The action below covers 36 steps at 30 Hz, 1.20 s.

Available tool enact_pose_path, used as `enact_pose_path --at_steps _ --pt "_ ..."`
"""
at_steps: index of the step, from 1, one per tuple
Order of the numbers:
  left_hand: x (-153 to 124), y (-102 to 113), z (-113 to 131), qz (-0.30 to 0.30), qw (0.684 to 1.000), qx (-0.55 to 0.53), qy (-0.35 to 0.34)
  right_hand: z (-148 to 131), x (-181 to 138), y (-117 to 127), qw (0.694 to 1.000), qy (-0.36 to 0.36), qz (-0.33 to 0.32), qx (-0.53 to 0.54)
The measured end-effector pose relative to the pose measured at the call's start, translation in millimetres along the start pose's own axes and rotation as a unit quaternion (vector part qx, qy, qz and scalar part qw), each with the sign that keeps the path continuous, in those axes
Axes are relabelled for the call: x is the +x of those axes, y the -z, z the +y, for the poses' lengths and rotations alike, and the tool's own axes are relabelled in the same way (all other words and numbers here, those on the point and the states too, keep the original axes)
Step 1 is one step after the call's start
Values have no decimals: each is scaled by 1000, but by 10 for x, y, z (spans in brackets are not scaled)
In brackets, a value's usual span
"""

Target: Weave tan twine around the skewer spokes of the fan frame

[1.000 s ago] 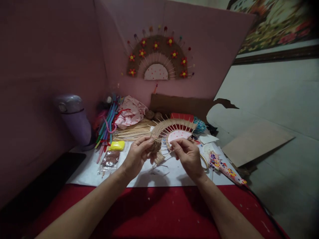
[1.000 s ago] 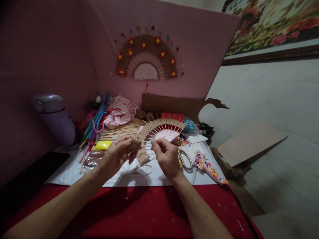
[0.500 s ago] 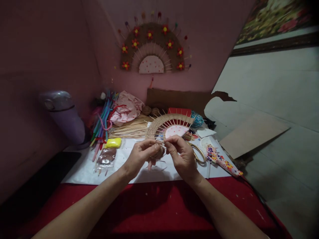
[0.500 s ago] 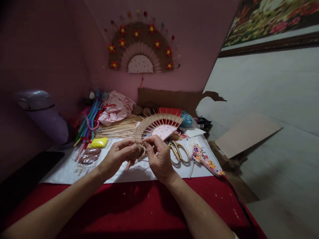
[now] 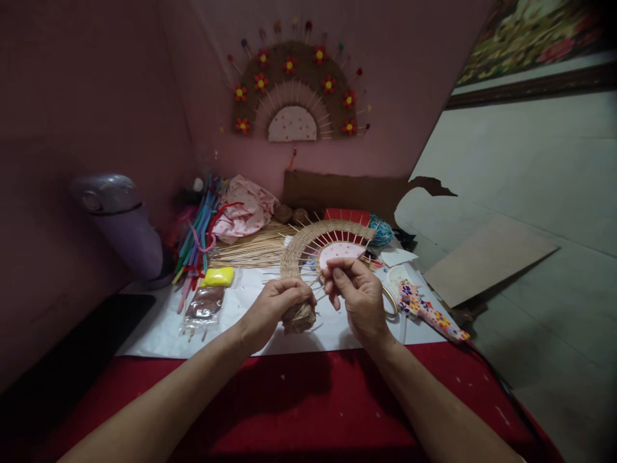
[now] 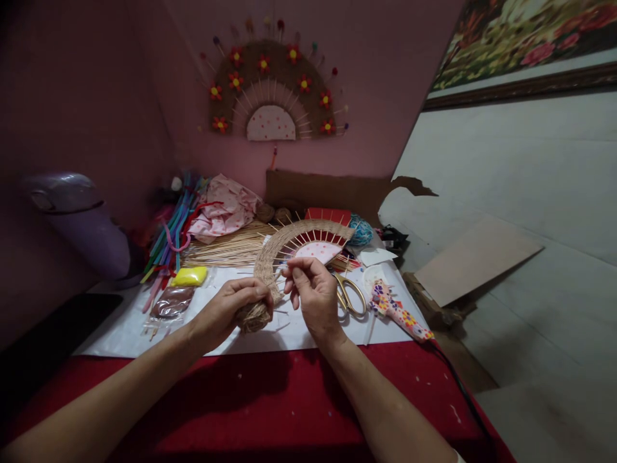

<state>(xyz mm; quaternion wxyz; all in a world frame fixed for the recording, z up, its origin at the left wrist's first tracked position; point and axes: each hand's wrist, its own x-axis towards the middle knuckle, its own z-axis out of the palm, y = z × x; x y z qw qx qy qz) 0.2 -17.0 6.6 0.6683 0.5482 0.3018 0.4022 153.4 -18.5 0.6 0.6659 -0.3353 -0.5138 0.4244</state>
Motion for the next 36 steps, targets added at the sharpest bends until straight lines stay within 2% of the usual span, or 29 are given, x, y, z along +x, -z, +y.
enact_pose_path --at_steps 3,9,13,17,21,23,28,33,36 --pt "6 1 4 14 1000 -2 -9 -1 -3 -5 999 -47 -4 -1" --pt "2 5 -5 29 998 31 -51 45 -62 -40 986 -143 -66 -48" --pt "-3 -11 0 30 997 26 -62 82 -79 -29 984 -163 -37 -67" --pt "0 -28 -5 -19 998 1 -60 61 -78 -29 985 -135 -72 -74" --pt "-11 -45 -16 24 997 37 -63 37 -71 -47 991 -65 -74 -89" --pt "-18 -49 -30 39 996 58 -60 36 -67 -54 992 -67 -81 -68" --pt "-21 -65 -44 38 995 78 -57 32 -60 -68 986 -130 -100 25" --pt "-22 -116 36 55 997 61 -11 11 -49 -71 958 -226 -135 112" --pt "-27 -133 66 68 995 77 0 11 -41 -64 947 -252 -151 133"
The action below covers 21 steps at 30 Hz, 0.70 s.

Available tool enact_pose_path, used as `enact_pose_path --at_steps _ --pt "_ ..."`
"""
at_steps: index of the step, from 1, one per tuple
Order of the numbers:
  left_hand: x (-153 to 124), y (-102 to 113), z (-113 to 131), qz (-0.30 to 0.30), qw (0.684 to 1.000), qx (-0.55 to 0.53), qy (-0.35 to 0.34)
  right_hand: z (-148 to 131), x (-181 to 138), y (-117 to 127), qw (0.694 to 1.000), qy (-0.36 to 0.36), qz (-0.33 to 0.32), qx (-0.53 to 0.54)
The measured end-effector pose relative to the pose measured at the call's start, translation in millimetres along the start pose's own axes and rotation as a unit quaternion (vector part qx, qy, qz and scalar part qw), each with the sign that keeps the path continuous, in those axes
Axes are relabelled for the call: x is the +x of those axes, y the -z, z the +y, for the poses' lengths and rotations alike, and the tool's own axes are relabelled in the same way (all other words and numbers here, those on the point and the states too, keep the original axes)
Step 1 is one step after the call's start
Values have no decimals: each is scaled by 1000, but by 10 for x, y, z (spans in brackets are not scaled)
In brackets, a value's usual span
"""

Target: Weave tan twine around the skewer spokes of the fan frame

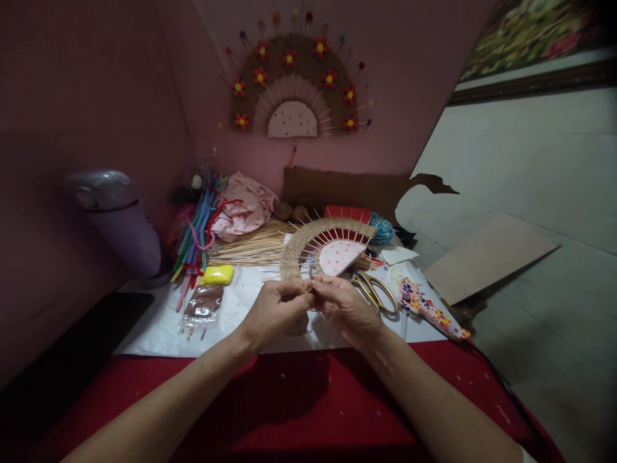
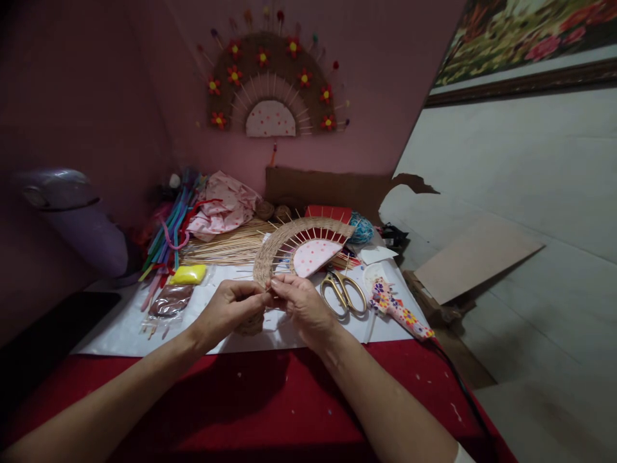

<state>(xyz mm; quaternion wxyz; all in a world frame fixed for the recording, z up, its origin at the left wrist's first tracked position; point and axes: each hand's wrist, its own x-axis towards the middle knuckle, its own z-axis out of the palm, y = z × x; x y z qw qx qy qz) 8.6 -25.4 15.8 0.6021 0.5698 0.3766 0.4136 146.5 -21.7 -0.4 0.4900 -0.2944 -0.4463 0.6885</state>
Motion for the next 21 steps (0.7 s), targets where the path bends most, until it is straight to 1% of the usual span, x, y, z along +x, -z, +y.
enact_pose_path --at_steps 3,6,8,12,15,17,19,21 --pt "3 9 -22 -8 1000 3 18 11 9 9 1000 10 2 -4" --pt "17 32 -68 -22 999 9 28 10 14 18 997 53 42 -29" --pt "29 49 -88 -15 999 31 23 -19 12 27 993 89 70 -30" --pt "56 86 -112 14 994 106 9 -123 10 65 984 148 98 24" --pt "81 117 -153 31 985 166 -30 -176 28 97 972 200 126 9" --pt "91 136 -187 46 973 214 -73 -187 42 113 962 229 148 -12" --pt "93 156 -211 65 952 273 -121 -194 48 129 954 246 172 -14" --pt "91 183 -217 94 921 341 -161 -210 46 152 947 255 194 5"
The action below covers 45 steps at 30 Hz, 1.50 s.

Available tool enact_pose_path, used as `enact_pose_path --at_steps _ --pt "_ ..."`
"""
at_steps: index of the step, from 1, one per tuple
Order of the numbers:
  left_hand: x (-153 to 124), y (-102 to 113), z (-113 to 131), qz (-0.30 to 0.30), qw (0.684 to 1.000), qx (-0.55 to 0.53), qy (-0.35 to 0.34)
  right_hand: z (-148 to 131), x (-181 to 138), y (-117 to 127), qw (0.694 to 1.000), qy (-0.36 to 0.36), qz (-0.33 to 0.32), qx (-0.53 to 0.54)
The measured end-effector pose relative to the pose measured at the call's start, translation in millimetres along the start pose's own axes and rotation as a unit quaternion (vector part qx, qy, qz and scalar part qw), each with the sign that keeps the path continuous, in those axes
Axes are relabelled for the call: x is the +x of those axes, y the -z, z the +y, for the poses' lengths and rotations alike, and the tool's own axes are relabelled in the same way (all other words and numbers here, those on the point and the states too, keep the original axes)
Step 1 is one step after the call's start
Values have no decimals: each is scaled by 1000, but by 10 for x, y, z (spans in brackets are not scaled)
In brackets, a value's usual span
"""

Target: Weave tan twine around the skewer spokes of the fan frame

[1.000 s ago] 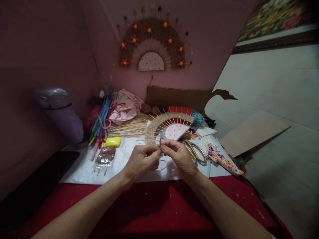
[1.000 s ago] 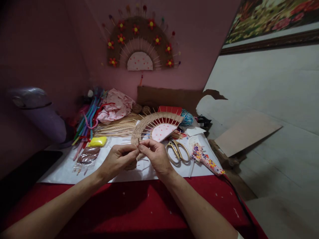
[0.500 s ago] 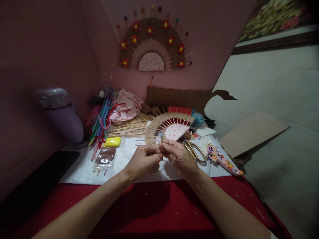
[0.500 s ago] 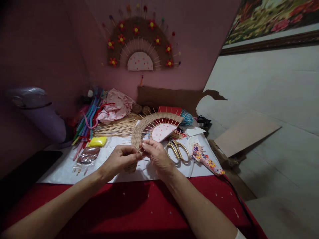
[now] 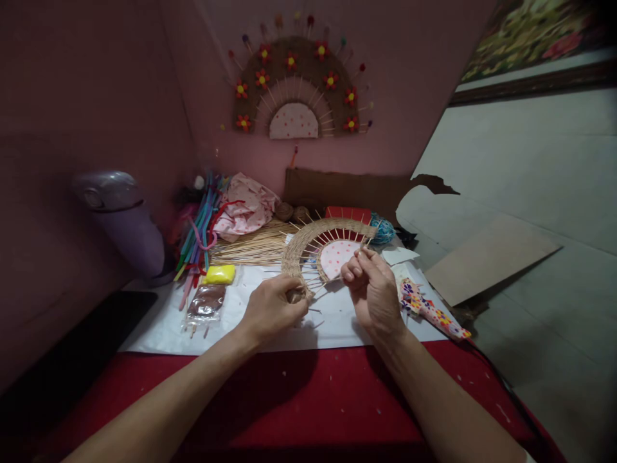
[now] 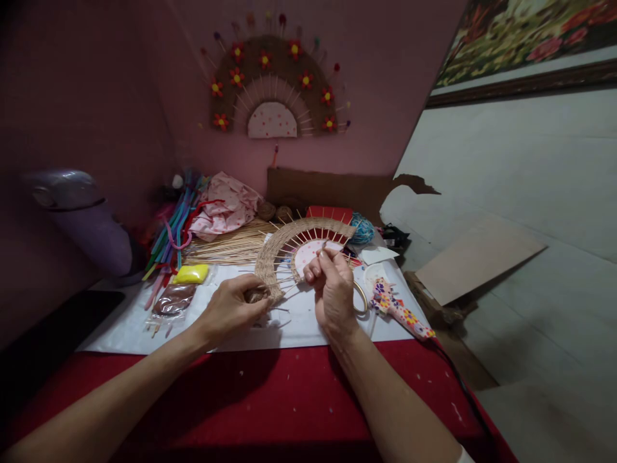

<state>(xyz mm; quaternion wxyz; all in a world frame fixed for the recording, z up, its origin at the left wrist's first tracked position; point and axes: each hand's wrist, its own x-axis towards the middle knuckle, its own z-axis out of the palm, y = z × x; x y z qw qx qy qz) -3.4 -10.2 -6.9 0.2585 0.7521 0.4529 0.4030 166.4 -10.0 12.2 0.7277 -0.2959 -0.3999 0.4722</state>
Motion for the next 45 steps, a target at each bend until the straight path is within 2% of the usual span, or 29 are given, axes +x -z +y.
enact_pose_path --at_steps 3,7,13,15,18,22,26,30,37,39,41,43,45 --pt "23 66 -29 33 995 87 -30 -43 33 48 999 5 36 37" --pt "95 202 -59 58 985 162 -27 -105 94 114 995 43 74 49" --pt "177 353 -79 132 931 341 -22 -143 150 135 987 105 110 44" --pt "201 368 -102 128 937 325 -14 -140 159 132 985 125 117 37" --pt "241 367 -146 109 964 243 4 -129 174 138 982 142 121 34" --pt "271 362 -174 96 977 184 -38 -123 191 149 976 173 129 15" --pt "264 401 -173 119 964 231 -59 -134 207 164 968 205 146 -4" --pt "262 458 -212 153 942 295 -36 -156 253 228 959 228 170 -12" --pt "285 534 -262 198 932 305 2 -171 343 340 945 241 218 -21" --pt "302 544 -274 208 936 282 6 -175 358 358 940 246 234 -23" --pt "322 544 -277 199 961 193 11 -178 372 377 938 243 245 -28" --pt "331 534 -251 148 987 43 37 -174 385 389 938 233 255 -38" --pt "317 515 -191 62 991 -96 74 -153 388 384 940 215 260 -54"
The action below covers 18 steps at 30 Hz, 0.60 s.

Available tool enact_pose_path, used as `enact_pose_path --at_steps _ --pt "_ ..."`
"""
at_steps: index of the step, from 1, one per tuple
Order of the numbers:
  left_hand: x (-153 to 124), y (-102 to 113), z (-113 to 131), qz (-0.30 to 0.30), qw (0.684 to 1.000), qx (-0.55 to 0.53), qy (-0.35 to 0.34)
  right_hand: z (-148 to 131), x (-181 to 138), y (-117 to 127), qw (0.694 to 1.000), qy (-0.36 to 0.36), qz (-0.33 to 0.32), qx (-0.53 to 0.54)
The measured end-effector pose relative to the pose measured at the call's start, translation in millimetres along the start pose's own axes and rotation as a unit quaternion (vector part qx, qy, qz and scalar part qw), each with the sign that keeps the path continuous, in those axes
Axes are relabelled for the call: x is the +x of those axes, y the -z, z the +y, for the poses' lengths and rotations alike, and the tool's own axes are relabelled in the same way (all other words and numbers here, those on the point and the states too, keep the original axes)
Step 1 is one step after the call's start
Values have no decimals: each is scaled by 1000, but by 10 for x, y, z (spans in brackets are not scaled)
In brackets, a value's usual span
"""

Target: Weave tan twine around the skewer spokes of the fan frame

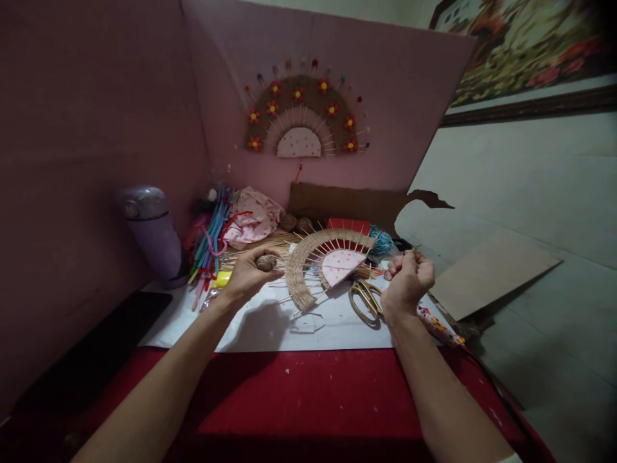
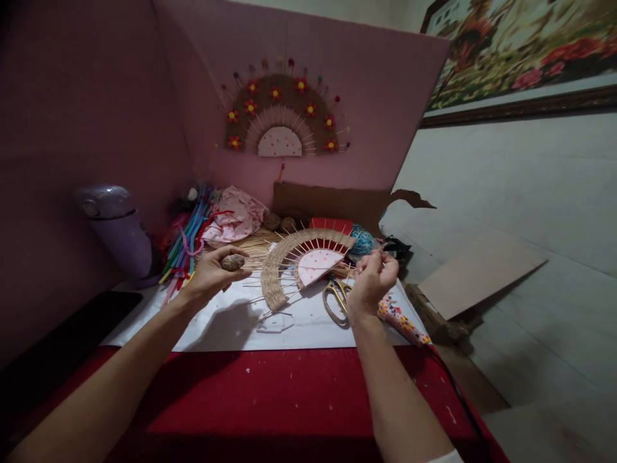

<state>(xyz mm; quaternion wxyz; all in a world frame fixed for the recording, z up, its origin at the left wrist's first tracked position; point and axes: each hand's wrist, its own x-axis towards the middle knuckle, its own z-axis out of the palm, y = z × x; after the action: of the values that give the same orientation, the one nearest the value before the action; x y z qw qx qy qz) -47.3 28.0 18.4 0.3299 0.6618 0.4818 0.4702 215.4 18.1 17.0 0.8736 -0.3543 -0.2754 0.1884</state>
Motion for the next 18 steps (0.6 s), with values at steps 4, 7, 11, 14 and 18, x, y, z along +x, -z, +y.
enact_pose_path --at_steps 4,7,11,14,18 --pt "-101 -87 114 -94 995 -41 1 56 -154 -42 993 -58 -95 -35" --pt "-160 -176 122 -93 990 34 -103 93 -381 -73 953 -132 -265 -64" --pt "-198 -314 25 -86 966 103 -221 121 -688 -80 848 -227 -465 -117" --pt "-217 -395 -50 -67 952 136 -266 134 -817 -77 824 -226 -502 -135" --pt "-230 -389 -18 -82 950 139 -268 124 -818 -76 839 -187 -488 -153"
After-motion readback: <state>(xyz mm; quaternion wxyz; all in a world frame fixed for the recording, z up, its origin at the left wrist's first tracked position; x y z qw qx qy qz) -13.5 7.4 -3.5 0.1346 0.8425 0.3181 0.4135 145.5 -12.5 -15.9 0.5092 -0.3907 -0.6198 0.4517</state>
